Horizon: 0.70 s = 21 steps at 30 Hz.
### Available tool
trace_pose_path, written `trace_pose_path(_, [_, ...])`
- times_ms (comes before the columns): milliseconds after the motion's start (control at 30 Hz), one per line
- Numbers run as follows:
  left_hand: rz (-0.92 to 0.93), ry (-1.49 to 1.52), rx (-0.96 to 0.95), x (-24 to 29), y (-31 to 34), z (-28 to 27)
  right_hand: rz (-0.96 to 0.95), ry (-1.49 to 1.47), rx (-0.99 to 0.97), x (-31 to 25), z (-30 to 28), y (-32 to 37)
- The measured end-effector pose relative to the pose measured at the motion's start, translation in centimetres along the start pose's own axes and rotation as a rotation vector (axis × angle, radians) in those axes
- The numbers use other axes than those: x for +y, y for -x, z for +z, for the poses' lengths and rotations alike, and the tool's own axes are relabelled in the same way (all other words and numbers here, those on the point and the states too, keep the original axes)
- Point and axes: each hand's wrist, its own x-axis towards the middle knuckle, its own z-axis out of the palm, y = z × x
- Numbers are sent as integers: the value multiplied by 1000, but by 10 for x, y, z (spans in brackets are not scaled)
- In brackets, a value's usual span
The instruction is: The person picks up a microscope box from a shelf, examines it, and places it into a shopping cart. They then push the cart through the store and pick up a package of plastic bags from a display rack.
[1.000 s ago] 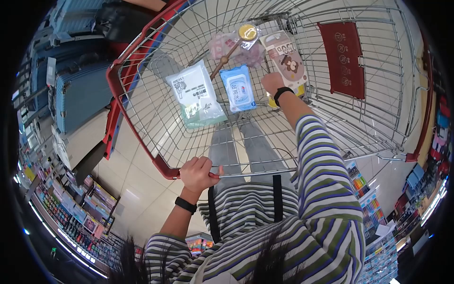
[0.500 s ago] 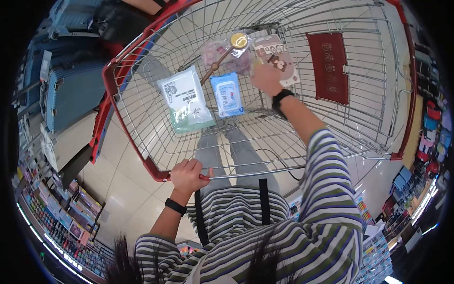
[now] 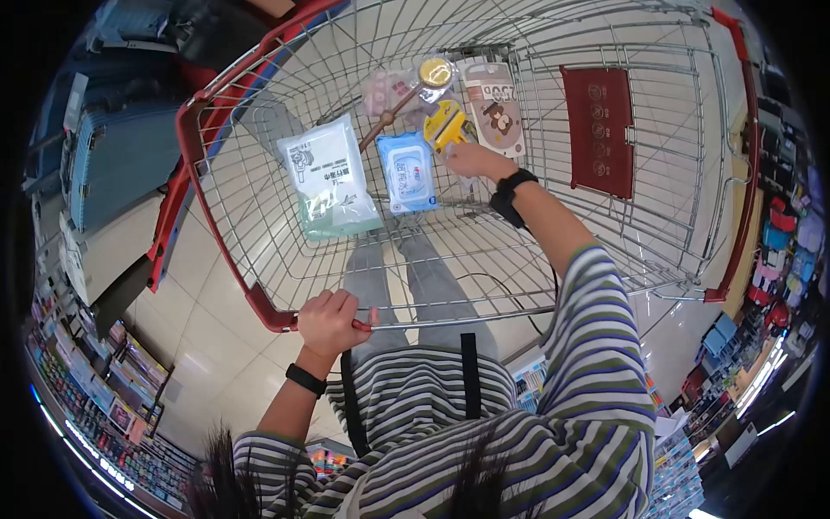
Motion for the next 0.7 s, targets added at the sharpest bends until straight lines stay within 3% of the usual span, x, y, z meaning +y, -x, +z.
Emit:
trace_pose_path(33, [4,7,-3,0,1,0,-4,7,-2,-9,-7,15])
trace_pose_path(100, [-3,11,2,-1,1,-1,-184,359,329,-41,-25,62])
trace_pose_path(167, [-11,22,10,-1,1,-1,-287,509,511,-77,-42,107])
trace_pose_path(233, [0,26,-7,-1,1,-2,-433,402,598,-108,-53,151])
trace_pose_path(333, [-11,15,-10,-1,0,-4,-445,423,616,-148,-58,218])
trace_pose_path(433, [-25,50,9,-1,1,-3,-437,448,626,-148,-43,257])
trace_pose_path(700, [8,103,-23,-4,8,4,8,453,369,-61,51,314])
